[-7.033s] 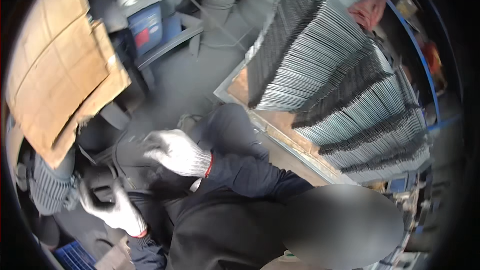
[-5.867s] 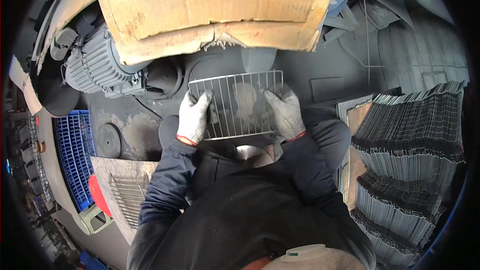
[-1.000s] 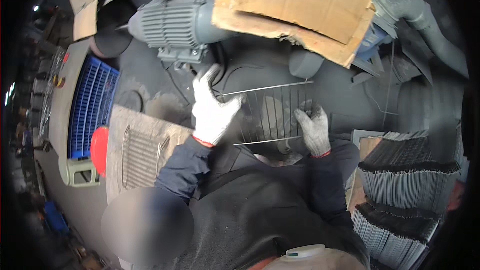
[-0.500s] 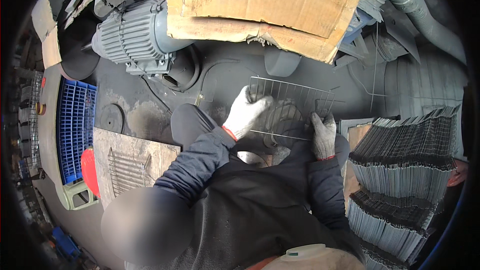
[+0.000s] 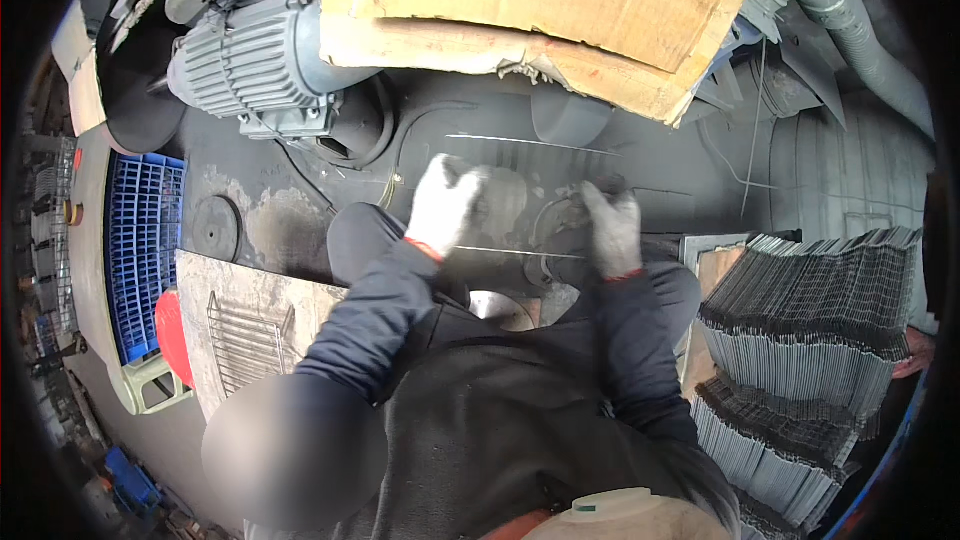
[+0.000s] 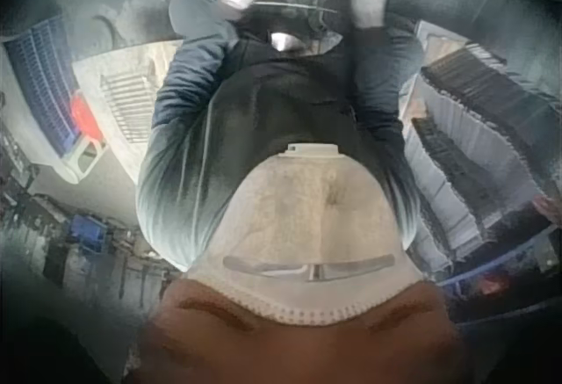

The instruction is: Straighten the wires of metal grids by hand and stack them into a metal crate.

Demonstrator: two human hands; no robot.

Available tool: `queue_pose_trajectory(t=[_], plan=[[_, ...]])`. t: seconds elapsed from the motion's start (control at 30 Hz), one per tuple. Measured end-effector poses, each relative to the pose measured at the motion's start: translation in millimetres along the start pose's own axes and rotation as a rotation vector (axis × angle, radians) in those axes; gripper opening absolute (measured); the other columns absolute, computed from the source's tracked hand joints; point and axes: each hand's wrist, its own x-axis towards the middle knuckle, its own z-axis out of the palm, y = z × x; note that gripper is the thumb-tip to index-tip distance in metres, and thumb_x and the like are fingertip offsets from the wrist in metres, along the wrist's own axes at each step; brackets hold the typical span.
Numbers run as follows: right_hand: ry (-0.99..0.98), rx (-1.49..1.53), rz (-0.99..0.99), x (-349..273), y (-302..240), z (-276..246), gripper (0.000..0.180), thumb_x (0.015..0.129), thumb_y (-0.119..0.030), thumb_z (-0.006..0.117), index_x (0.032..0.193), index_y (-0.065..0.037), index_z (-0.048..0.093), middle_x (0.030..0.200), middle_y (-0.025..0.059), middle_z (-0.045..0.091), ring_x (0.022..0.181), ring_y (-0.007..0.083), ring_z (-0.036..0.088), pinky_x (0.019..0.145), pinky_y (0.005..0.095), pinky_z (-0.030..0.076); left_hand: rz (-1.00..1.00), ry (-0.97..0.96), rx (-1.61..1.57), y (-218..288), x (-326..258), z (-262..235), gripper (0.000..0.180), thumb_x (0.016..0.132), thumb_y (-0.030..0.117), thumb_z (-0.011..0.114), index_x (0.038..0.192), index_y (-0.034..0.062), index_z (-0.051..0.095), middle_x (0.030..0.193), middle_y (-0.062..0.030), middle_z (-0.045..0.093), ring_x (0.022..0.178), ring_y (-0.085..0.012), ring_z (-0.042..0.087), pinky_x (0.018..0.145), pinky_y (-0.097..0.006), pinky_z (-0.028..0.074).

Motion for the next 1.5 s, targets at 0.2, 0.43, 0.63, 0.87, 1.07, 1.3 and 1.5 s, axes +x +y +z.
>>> queue_pose_trajectory(t=[0.2, 0.43, 0.63, 0.87, 1.07, 1.3, 1.5], plan=[[0.096, -0.034, -0.018, -12, -18, -16, 0.017, 0.102, -0.012, 0.073, 0.115, -0.003, 0.071, 0.101, 0.0025, 0.073, 0.082, 0.0111, 0.066, 0.072, 0.0282, 0.055, -0.158, -0.226, 0.09, 71, -1, 17, 0.033, 0.102, 0.023, 0.075, 0.116, -0.0026, 0.06, 0.093, -0.0098, 0.07, 0.078, -0.0142, 0.066, 0.071, -0.032, 0.056], [0.046, 0.02, 0.056, -1, -9, -31, 0.027, 0.102, -0.007, 0.071, 0.128, -0.001, 0.069, 0.111, 0.0063, 0.075, 0.094, 0.0162, 0.069, 0.085, 0.0309, 0.057, -0.182, -0.121, -0.079, 43, -4, 26, 0.025, 0.104, 0.015, 0.071, 0.119, -0.0002, 0.058, 0.089, -0.008, 0.069, 0.07, -0.0145, 0.064, 0.062, -0.03, 0.053], [-0.005, -0.099, 0.104, 0, -2, 4, 0.025, 0.1, -0.011, 0.074, 0.121, 0.004, 0.073, 0.106, 0.0067, 0.077, 0.087, 0.0151, 0.069, 0.083, 0.0315, 0.057, -0.333, -0.083, -0.135, 50, 2, -10, 0.026, 0.102, 0.018, 0.074, 0.114, -0.0002, 0.06, 0.095, -0.01, 0.069, 0.079, -0.0154, 0.067, 0.071, -0.032, 0.06], [0.111, -0.017, 0.169, -11, -52, -30, 0.029, 0.102, -0.018, 0.072, 0.123, 0.002, 0.069, 0.099, 0.0083, 0.075, 0.076, 0.0174, 0.071, 0.065, 0.0307, 0.058, -0.104, -0.123, 0.022, 10, 4, 49, 0.035, 0.1, 0.026, 0.078, 0.114, -0.002, 0.062, 0.089, -0.0062, 0.068, 0.075, -0.014, 0.064, 0.066, -0.032, 0.057], [-0.013, -0.342, 0.222, 4, -28, 27, 0.033, 0.098, -0.029, 0.08, 0.094, 0.003, 0.075, 0.082, 0.0036, 0.071, 0.07, 0.0138, 0.064, 0.066, 0.032, 0.051, -0.557, -0.121, -0.34, 56, 18, -49, 0.026, 0.102, 0.019, 0.073, 0.116, 0.0019, 0.06, 0.086, -0.0067, 0.067, 0.061, -0.0159, 0.066, 0.053, -0.033, 0.061], [0.203, 0.032, 0.206, -17, -46, -91, 0.03, 0.102, -0.012, 0.069, 0.127, 0.003, 0.07, 0.107, 0.012, 0.078, 0.084, 0.0201, 0.075, 0.078, 0.0312, 0.062, -0.436, -0.371, -0.331, 39, 20, 66, 0.031, 0.099, 0.017, 0.076, 0.116, -0.0058, 0.064, 0.089, -0.0068, 0.066, 0.069, -0.0172, 0.062, 0.063, -0.034, 0.055], [-0.123, -0.278, 0.216, 15, -28, 18, 0.033, 0.101, -0.016, 0.075, 0.129, 0.002, 0.071, 0.112, 0.0072, 0.076, 0.097, 0.0139, 0.069, 0.09, 0.0278, 0.055, -0.459, -0.173, -0.157, 40, 16, -52, 0.031, 0.098, 0.024, 0.075, 0.103, -0.003, 0.061, 0.079, -0.0097, 0.066, 0.063, -0.018, 0.067, 0.055, -0.034, 0.059]])
